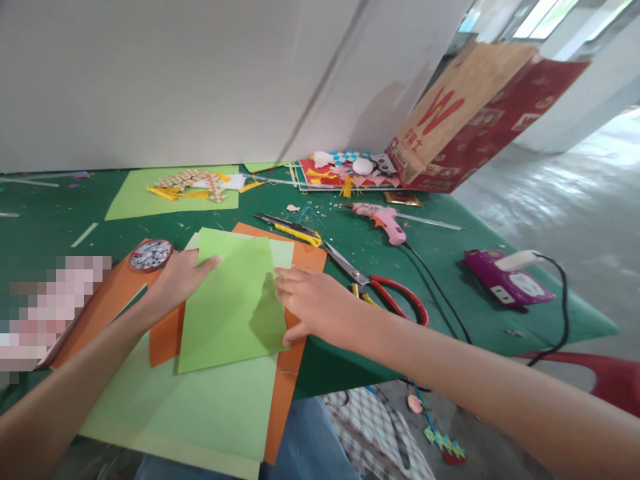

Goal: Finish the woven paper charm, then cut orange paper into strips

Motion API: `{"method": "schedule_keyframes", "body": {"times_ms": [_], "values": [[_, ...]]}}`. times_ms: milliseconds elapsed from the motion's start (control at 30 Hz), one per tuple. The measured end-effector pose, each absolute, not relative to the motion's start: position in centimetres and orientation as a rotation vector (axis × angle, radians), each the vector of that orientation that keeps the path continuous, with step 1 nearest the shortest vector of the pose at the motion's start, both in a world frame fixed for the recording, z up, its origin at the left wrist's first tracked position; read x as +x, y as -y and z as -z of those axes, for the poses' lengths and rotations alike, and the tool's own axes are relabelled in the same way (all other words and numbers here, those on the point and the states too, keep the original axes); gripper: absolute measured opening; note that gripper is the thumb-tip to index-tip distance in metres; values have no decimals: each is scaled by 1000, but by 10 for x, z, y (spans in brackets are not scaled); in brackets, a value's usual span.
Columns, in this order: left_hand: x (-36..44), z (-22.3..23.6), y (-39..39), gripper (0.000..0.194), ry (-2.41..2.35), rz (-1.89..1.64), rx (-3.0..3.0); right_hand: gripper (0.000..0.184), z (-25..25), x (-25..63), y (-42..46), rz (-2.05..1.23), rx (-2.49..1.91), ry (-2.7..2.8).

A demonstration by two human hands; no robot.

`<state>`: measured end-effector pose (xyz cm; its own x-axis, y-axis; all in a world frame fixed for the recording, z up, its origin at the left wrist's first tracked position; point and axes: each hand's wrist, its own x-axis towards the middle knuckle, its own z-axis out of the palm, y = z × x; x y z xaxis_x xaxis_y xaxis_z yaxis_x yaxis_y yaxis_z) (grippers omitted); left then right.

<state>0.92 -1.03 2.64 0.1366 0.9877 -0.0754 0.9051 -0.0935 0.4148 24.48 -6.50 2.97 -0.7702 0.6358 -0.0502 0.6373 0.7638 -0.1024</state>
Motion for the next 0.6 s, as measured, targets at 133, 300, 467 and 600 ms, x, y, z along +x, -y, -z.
{"method": "schedule_keyframes", "body": {"times_ms": [133,300,467,600], "values": [[10,-27,11,28,-1832,-314,2045,27,-21,247,63,297,1189,-3015],[11,-27,11,27,-1828,-308,2035,27,-15,252,62,333,1251,-3043],[10,-27,11,26,-1820,-304,2040,32,-14,255,57,323,1174,-3036],[9,-26,11,25,-1812,-312,2051,33,-14,256,53,408,1163,-3017]]}}
